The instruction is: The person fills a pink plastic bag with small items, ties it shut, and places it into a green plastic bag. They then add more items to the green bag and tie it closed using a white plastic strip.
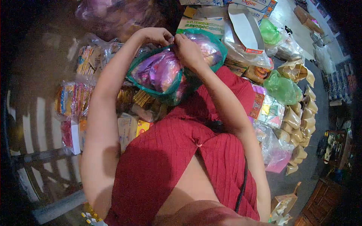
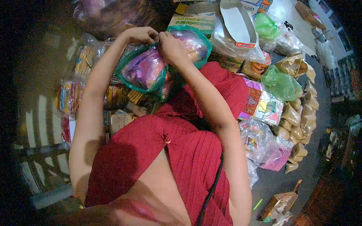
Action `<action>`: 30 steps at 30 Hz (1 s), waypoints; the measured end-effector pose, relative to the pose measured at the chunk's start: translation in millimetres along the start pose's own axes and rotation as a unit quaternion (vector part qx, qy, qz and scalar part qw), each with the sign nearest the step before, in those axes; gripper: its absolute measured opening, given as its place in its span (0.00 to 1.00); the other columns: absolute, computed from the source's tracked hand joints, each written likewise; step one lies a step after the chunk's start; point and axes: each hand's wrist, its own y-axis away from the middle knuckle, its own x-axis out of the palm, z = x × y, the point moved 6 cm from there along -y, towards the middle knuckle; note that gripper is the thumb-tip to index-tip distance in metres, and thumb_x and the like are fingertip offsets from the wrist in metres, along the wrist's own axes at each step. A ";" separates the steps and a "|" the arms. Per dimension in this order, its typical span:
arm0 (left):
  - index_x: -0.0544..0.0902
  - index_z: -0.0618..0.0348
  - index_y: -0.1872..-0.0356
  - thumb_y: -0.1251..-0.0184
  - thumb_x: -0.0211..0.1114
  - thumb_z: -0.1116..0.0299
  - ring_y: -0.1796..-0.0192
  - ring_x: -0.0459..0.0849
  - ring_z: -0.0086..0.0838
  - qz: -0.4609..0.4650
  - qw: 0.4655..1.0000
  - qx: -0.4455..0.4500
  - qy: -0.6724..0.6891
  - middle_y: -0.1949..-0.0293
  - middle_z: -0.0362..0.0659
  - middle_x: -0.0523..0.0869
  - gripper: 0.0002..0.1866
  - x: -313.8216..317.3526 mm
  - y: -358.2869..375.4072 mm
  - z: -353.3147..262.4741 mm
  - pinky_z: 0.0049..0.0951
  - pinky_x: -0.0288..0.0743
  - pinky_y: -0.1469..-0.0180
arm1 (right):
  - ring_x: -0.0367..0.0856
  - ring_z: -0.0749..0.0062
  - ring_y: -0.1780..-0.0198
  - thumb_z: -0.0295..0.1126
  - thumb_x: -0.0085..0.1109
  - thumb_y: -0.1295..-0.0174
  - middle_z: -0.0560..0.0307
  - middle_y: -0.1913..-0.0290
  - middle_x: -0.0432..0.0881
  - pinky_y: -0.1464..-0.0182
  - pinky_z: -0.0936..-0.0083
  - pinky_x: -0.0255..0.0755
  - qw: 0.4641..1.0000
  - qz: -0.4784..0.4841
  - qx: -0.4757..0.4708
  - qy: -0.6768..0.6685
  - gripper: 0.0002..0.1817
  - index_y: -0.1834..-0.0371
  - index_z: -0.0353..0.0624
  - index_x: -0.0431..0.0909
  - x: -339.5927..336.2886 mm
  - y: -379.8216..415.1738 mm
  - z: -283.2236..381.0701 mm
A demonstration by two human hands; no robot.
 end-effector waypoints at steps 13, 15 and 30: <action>0.78 0.64 0.59 0.40 0.62 0.67 0.61 0.76 0.21 -0.363 0.924 0.051 0.112 0.64 0.39 0.81 0.12 14.9 28.5 29.5 0.23 0.70 0.56 | 0.75 0.42 0.58 0.32 0.58 0.47 0.46 0.57 0.74 0.59 0.54 0.70 0.998 -0.022 -0.044 -0.043 0.11 0.64 0.41 0.70 -13.0 6.5 3.6; 0.77 0.66 0.60 0.40 0.61 0.69 0.63 0.78 0.22 -0.399 0.898 0.075 0.171 0.66 0.41 0.81 0.11 24.1 33.1 29.7 0.23 0.71 0.59 | 0.75 0.43 0.58 0.32 0.59 0.48 0.47 0.57 0.74 0.59 0.54 0.70 0.997 -0.024 -0.055 -0.045 0.12 0.64 0.41 0.70 -13.2 6.1 4.1; 0.75 0.63 0.59 0.34 0.55 0.72 0.55 0.77 0.25 -0.566 0.776 0.219 -0.171 0.61 0.42 0.78 0.06 42.5 77.2 -55.4 0.24 0.71 0.53 | 0.77 0.47 0.54 0.41 0.60 0.45 0.42 0.58 0.78 0.53 0.60 0.71 0.989 0.023 -0.038 -0.142 0.18 0.57 0.42 0.79 -3.0 -8.9 -12.7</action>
